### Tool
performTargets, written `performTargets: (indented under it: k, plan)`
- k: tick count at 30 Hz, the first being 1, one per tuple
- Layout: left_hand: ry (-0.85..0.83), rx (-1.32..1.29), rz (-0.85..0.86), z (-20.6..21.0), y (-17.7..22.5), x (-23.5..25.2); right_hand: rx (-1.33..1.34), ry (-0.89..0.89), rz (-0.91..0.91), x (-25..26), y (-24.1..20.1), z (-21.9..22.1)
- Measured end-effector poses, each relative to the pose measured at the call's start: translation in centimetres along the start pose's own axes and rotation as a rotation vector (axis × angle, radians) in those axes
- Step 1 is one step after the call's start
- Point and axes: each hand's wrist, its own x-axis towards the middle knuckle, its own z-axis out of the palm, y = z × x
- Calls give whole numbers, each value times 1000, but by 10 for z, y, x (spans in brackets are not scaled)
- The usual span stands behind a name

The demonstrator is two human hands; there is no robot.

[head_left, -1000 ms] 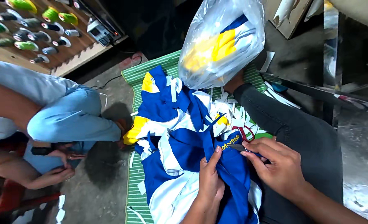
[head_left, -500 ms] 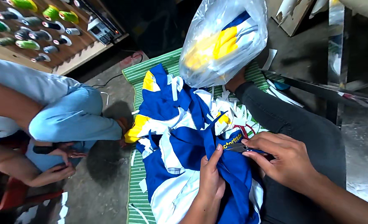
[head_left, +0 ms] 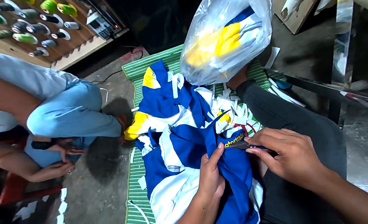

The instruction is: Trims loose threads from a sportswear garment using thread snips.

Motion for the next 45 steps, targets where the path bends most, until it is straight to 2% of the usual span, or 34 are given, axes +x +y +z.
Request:
performTargets:
  k: [6,14,23,27,30,32,34,38,41,45]
  plan:
    - [8,-4,-7,0,-1,0,12,5,24,-3,-1,1]
    - [8,12,65,5,-3,-2,10,152,142,-16,-18,10]
    - [4,17,61,5,-5,-4,65,270,271,-13,-18,12]
    - [-31,42,77,8,-8,-5,326,176,328,-6,-32,22]
    - [-26,41,80,7,-8,-7,329,127,415,8,-25,36]
    - [-8,26,66,4,-6,-4,240,171,448,18,-13,37]
    - [7,7,63,2,-5,-3,143,172,450,22,-9,28]
    - [-3,20,61,3,-6,-2,157,84,380,0,-23,14]
    - [4,46,63,8,-7,-3,62,138,280,-16,-33,14]
    - [15,68,88,9,-9,-4,10,197,257,-24,-35,17]
